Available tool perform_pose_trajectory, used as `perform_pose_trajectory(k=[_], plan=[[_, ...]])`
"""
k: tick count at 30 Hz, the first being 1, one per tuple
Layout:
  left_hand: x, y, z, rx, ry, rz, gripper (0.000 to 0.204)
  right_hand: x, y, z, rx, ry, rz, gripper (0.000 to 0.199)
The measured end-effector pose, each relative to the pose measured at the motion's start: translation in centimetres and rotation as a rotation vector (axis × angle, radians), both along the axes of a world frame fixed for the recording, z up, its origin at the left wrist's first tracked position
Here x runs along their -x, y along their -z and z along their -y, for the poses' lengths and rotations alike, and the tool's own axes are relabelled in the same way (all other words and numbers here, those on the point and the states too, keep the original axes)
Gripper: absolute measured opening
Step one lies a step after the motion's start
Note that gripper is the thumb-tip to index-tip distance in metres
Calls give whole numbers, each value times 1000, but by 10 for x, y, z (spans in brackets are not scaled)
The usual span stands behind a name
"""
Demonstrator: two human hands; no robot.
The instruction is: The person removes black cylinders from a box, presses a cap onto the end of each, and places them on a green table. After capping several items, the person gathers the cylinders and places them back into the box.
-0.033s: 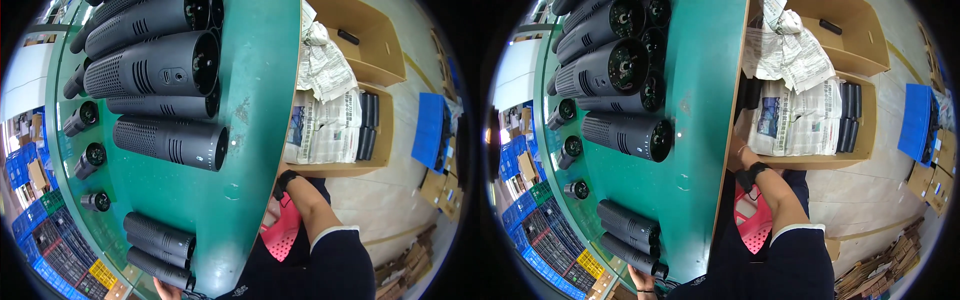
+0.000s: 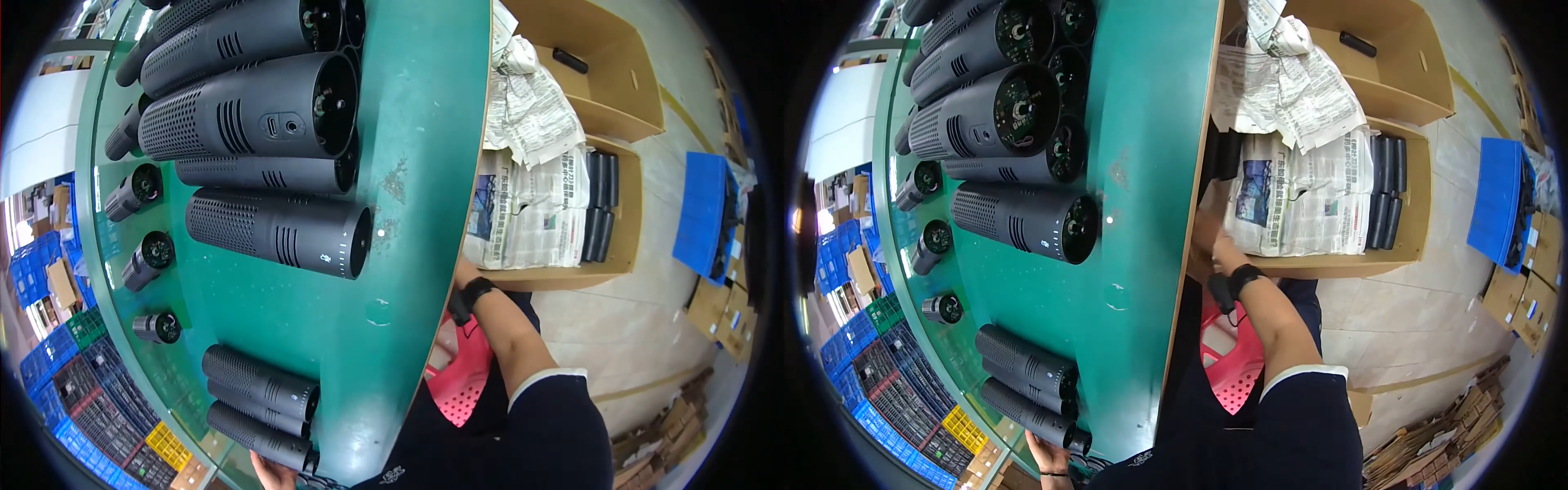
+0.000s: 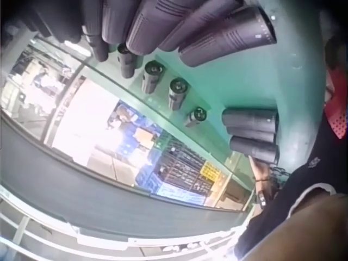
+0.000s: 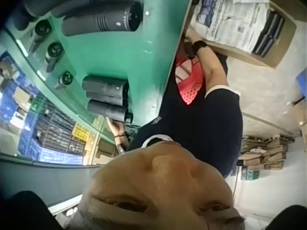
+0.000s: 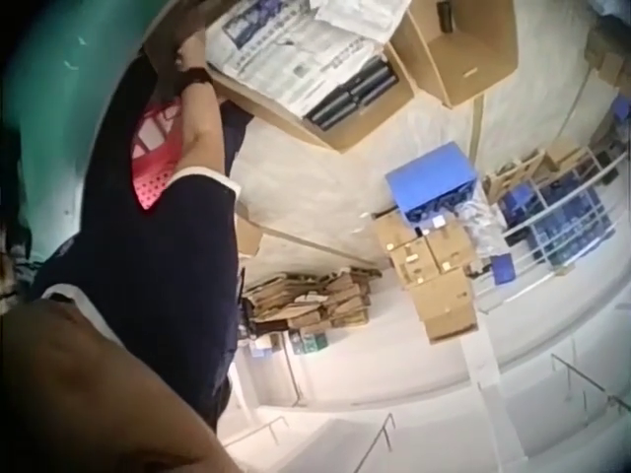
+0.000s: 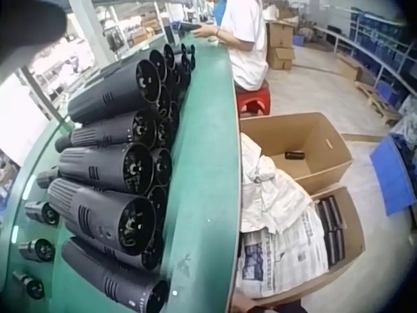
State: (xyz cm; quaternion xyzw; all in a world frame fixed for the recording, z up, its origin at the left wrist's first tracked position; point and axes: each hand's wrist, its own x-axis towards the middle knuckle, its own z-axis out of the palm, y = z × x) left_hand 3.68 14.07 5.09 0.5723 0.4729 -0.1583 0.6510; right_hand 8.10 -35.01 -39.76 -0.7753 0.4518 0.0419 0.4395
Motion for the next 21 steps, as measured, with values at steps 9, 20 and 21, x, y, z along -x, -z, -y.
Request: perform_pose_trajectory(k=[9, 20, 21], plan=[[2, -6, 20, -28, 55, -27, 53, 99, -22, 140, 218, 41, -499, 25], [3, -5, 20, 27, 65, -14, 62, 47, -27, 121, 513, 32, -208, 59], [3, -2, 18, 118, 34, -27, 64, 36, -20, 123, 465, 22, -252, 50]])
